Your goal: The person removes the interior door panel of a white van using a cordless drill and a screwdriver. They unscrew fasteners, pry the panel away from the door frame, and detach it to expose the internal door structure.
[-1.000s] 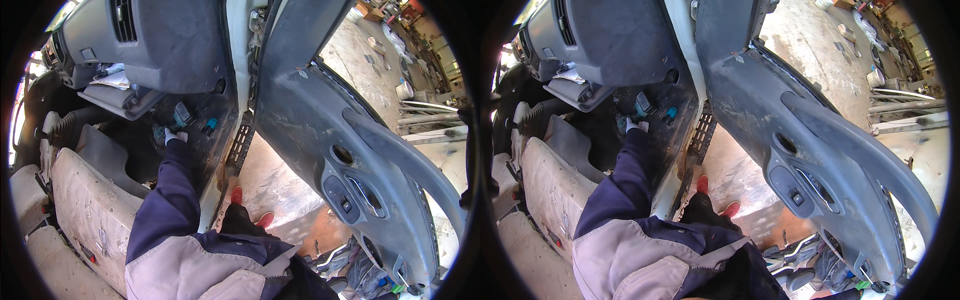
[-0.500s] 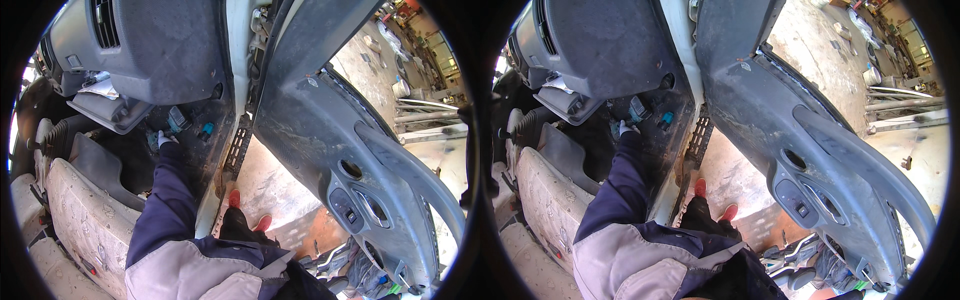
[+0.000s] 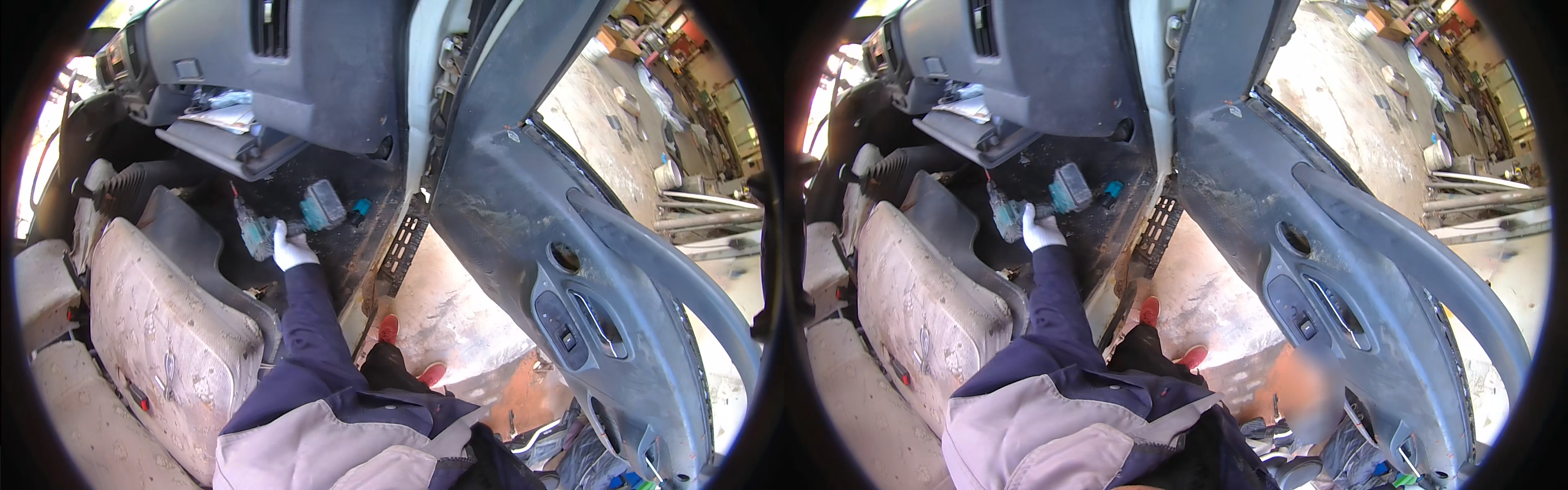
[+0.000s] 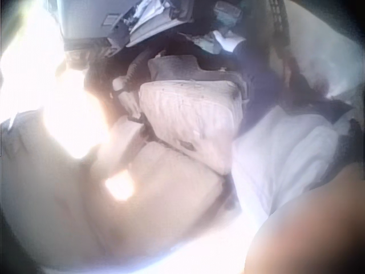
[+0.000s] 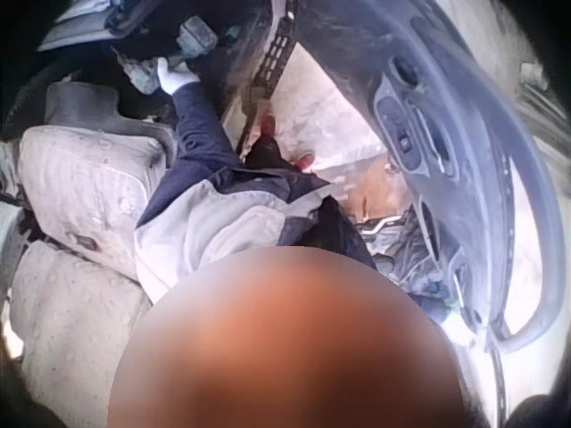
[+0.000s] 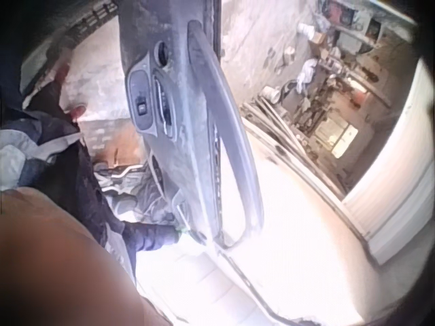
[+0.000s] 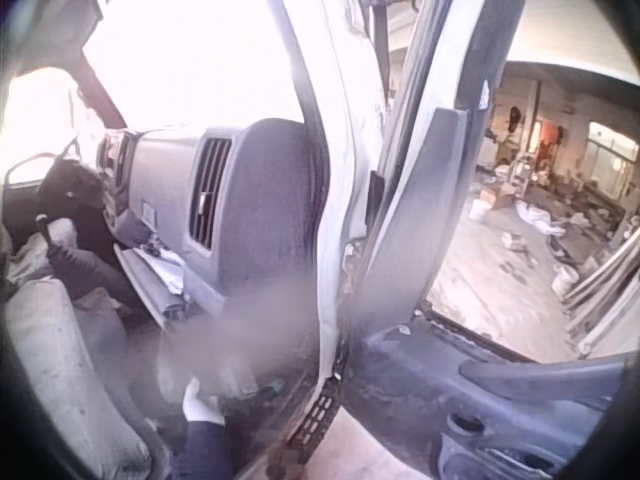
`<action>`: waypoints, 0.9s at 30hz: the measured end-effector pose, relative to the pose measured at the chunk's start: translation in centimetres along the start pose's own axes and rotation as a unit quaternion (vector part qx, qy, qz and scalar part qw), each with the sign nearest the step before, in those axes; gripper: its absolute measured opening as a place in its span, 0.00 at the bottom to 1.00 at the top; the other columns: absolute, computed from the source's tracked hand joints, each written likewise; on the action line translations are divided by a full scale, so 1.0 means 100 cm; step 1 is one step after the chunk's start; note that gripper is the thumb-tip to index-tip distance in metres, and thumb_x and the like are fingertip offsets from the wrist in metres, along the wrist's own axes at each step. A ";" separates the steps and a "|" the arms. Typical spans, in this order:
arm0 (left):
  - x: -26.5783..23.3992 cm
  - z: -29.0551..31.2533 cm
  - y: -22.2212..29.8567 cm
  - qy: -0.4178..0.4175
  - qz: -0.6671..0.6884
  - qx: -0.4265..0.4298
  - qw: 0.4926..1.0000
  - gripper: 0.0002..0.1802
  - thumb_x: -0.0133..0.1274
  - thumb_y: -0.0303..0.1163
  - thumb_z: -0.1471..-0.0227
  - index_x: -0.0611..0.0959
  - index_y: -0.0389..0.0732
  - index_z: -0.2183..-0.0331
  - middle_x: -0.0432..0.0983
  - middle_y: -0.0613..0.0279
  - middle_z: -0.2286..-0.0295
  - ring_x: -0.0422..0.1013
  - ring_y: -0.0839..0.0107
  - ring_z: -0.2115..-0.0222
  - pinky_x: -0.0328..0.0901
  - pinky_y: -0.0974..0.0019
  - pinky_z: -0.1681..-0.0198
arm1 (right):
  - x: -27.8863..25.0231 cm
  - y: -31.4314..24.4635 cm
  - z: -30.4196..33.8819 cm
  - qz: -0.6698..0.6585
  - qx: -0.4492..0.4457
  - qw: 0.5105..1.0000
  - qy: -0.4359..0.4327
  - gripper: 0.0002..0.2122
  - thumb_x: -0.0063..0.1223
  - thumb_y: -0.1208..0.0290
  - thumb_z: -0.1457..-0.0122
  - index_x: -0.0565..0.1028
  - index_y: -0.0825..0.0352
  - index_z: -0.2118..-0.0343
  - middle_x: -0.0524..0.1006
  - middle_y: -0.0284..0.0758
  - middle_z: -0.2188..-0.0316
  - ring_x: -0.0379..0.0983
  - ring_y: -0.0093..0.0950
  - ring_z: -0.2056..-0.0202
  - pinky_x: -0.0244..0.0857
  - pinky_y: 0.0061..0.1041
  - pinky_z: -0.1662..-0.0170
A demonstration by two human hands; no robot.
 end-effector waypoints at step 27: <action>0.175 0.509 0.163 -0.704 -0.553 0.086 0.437 0.31 0.73 0.34 0.45 0.81 0.32 0.44 0.83 0.54 0.60 0.80 0.62 0.60 0.75 0.58 0.51 | 0.017 0.018 0.022 -0.358 0.113 0.917 0.136 0.08 0.61 0.75 0.27 0.86 0.68 0.50 0.86 0.40 0.54 0.85 0.36 0.57 0.79 0.31 0.53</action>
Point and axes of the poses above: each hand's wrist, its own z-axis away from the middle knuckle, its own x-axis out of the palm, y = z × x, the point moved 8 cm from there along -z, towards the middle knuckle
